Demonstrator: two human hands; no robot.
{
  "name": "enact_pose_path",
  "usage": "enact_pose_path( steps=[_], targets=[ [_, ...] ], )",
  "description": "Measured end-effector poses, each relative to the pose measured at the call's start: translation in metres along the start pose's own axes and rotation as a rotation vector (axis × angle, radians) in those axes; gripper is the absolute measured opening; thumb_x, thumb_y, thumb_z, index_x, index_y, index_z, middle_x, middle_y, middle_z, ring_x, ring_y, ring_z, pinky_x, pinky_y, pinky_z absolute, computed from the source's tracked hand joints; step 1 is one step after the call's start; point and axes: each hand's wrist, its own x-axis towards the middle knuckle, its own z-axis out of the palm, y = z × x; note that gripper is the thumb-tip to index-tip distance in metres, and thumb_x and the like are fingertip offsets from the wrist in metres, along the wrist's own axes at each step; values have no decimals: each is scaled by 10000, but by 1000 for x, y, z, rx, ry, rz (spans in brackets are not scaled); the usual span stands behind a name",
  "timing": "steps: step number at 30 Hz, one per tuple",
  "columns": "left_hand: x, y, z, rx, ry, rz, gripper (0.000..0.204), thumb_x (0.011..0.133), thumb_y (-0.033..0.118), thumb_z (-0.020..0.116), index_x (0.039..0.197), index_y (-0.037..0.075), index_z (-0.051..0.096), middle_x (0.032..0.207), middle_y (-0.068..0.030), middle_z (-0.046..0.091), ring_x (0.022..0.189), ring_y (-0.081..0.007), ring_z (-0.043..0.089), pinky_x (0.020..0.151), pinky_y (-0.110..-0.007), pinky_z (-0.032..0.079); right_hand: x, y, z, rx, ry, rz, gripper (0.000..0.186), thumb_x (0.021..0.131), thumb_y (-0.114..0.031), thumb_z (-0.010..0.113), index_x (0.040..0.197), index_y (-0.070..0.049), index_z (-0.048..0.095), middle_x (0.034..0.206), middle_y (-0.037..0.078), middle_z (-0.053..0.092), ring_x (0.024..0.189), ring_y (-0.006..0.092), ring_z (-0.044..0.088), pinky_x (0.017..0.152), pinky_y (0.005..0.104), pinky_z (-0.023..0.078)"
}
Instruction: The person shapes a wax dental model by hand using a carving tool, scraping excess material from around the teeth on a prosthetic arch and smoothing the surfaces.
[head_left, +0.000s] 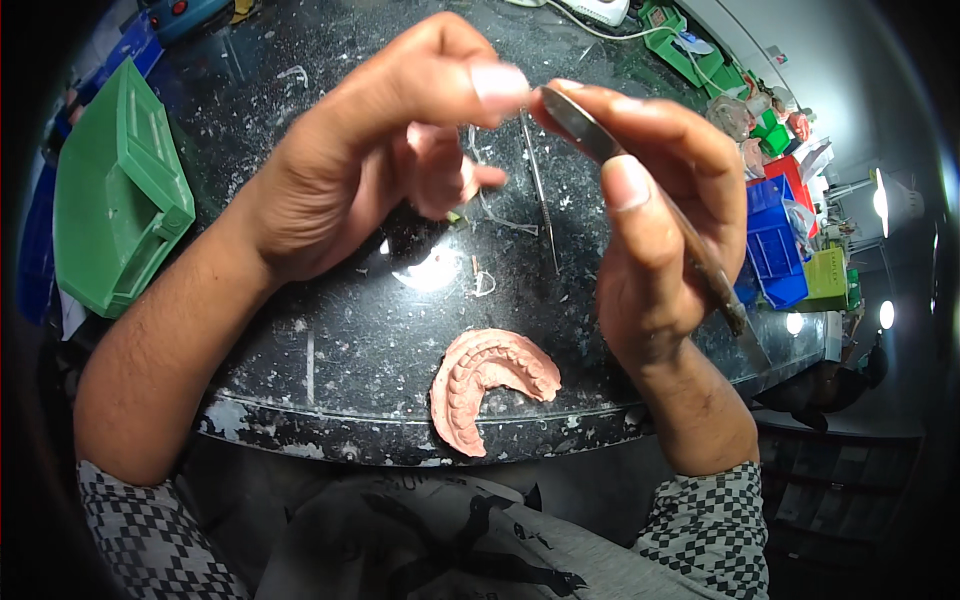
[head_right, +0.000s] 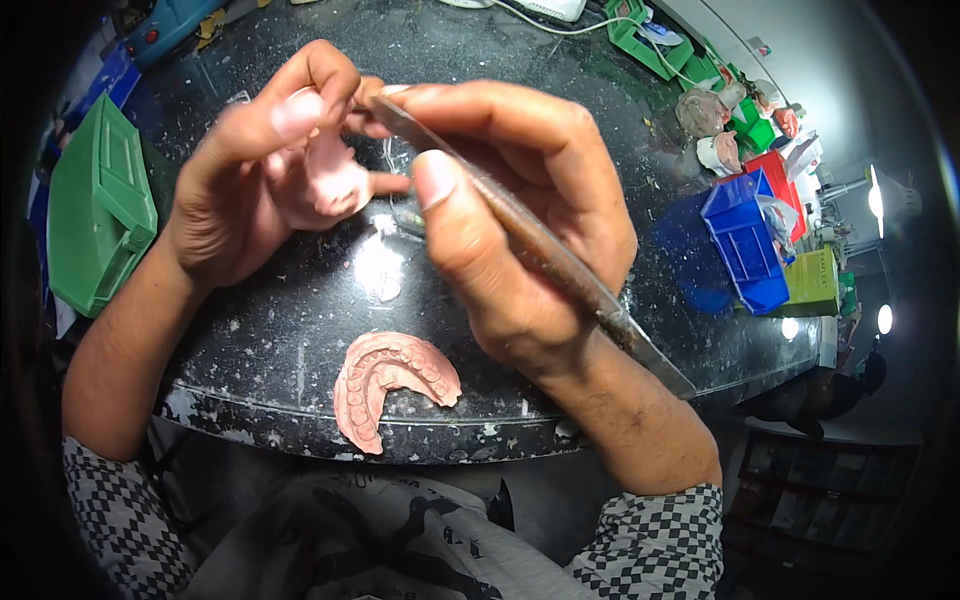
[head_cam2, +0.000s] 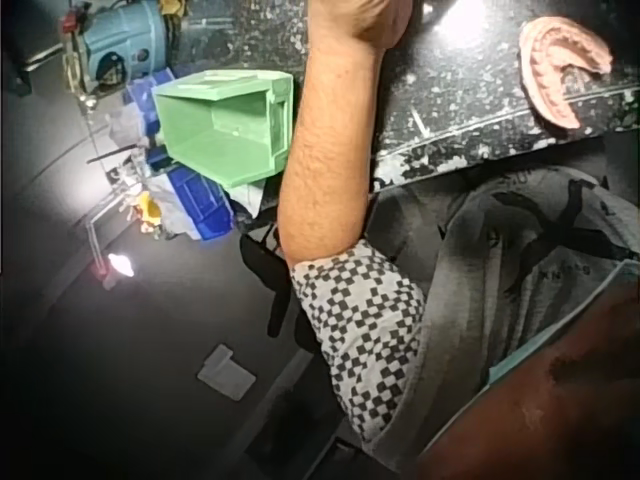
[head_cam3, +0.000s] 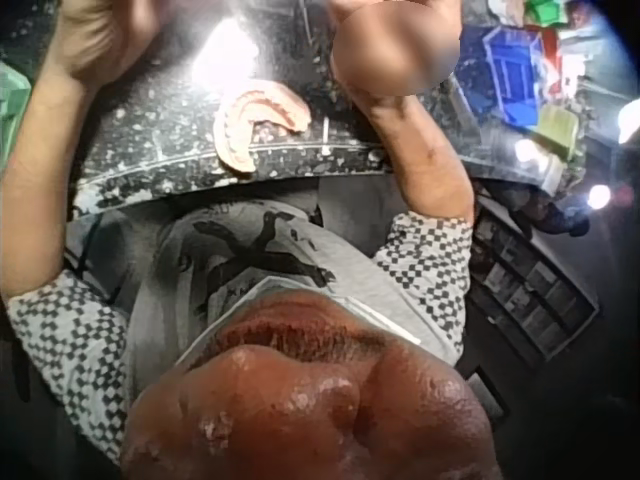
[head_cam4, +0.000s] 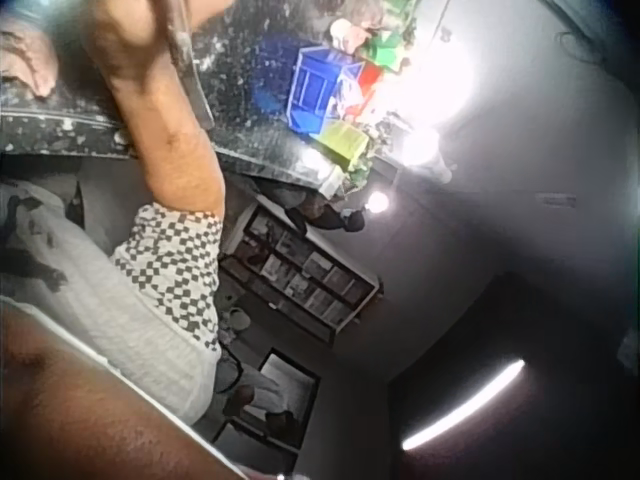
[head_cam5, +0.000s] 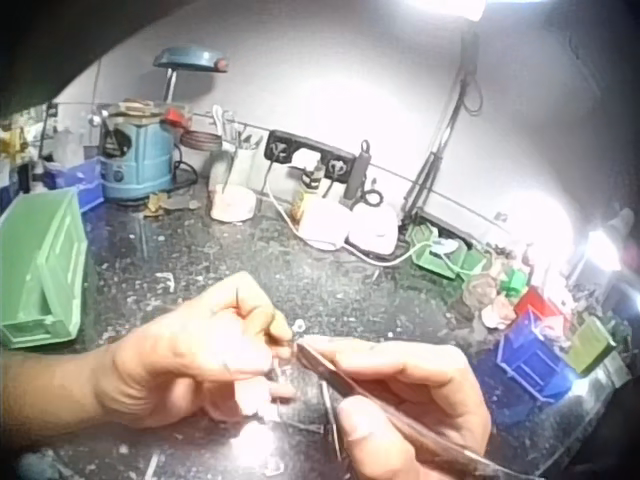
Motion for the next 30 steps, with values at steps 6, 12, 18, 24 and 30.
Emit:
enact_pose_path(
  steps=[6,12,18,24,30],
  targets=[
    [1,-6,0,-100,28,31,469,880,148,567,1311,44,412,1328,-235,532,1230,-336,595,1005,-496,544,4,6,-12,44,29,106,370,886,-76,343,1148,113,523,917,226,678,878,264,660,974,415,483],
    [9,8,-3,-323,58,-60,485,942,290,474,1288,-49,435,1364,-396,478,1137,-409,640,822,-438,630,3,1,-12,444,112,360,207,980,-127,387,1051,29,503,564,-30,364,460,45,297,496,219,354],
    [9,10,-9,-509,11,-173,509,1039,434,338,1234,-12,487,1048,-303,644,859,-358,725,512,-369,651,4,0,-5,274,141,233,301,1080,-254,380,1157,-10,539,717,-51,415,572,15,311,499,190,260],
    [6,13,-2,-518,-17,-267,485,1047,414,305,1217,-9,467,968,-305,654,731,-373,725,492,-373,641,4,-3,-6,296,175,311,380,1092,-308,365,1090,-3,592,741,-23,476,603,21,393,534,177,316],
    [3,16,2,-466,37,-341,445,1040,377,300,1173,-1,493,863,-293,665,598,-345,705,433,-324,585,0,7,-15,140,102,129,499,1089,-388,364,968,10,640,850,67,624,657,73,538,576,190,412]
  ],
)
